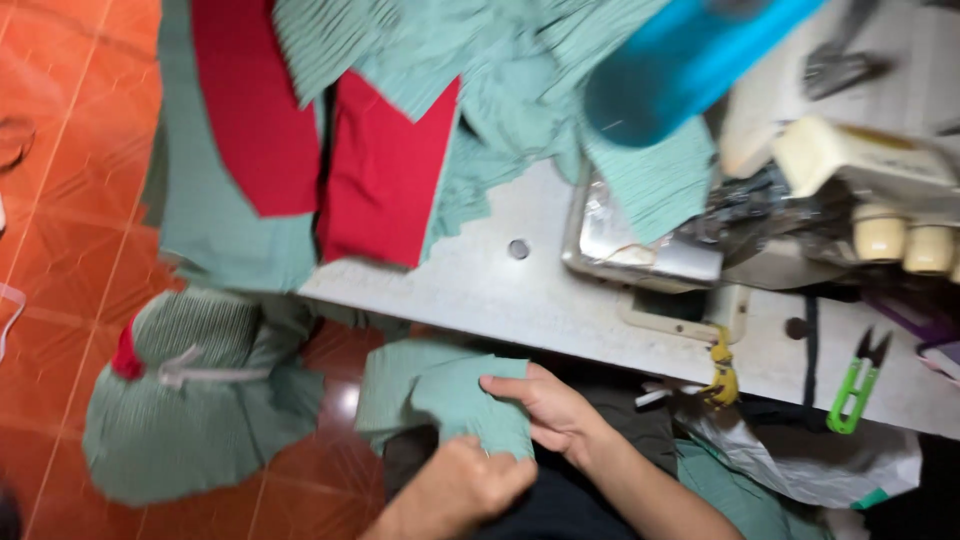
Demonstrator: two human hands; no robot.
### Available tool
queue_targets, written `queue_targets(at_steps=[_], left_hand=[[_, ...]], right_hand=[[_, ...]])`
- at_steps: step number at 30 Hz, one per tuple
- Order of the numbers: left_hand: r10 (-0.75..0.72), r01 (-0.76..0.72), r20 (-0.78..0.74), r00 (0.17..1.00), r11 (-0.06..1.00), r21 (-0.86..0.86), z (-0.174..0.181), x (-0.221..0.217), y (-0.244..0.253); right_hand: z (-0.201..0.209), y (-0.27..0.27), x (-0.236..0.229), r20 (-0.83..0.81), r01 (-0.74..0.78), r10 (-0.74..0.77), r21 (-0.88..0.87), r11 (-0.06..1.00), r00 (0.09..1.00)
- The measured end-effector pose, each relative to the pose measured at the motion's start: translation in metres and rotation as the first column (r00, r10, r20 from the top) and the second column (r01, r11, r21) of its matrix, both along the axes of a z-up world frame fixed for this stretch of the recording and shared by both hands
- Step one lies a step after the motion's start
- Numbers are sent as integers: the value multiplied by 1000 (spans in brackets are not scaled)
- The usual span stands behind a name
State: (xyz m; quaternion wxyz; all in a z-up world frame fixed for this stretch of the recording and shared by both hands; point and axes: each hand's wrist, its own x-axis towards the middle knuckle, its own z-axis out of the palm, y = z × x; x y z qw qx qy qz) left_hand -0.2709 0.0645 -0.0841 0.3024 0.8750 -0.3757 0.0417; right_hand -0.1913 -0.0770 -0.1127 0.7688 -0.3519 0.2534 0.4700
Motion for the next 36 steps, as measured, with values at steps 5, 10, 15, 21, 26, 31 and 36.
queue_targets(at_steps=[5,10,15,21,26,31,36], left_hand=[[-36,12,305,952,997,81,40,34,-33],[-102,82,248,963,992,92,61,63,-56],[-118,231,302,946,898,-374,101,107,-68],[91,-123,306,948,989,87,74,142,-77],[-27,30,207,978,999,-14,73,145,-72],[31,-29,300,954,1000,-11,79,137,-64],[12,-32,316,949,998,61,85,148,-72]], right_hand=[[77,-52,42,354,66,-68,19,998,933],[99,-86,61,523,435,-426,115,893,738],[48,-104,44,496,335,-422,258,906,759],[28,-107,28,390,505,-518,145,851,761],[21,-114,36,639,407,-416,172,897,647],[53,-106,50,752,506,-392,91,858,530],[86,-91,41,865,523,-169,-120,844,472]])
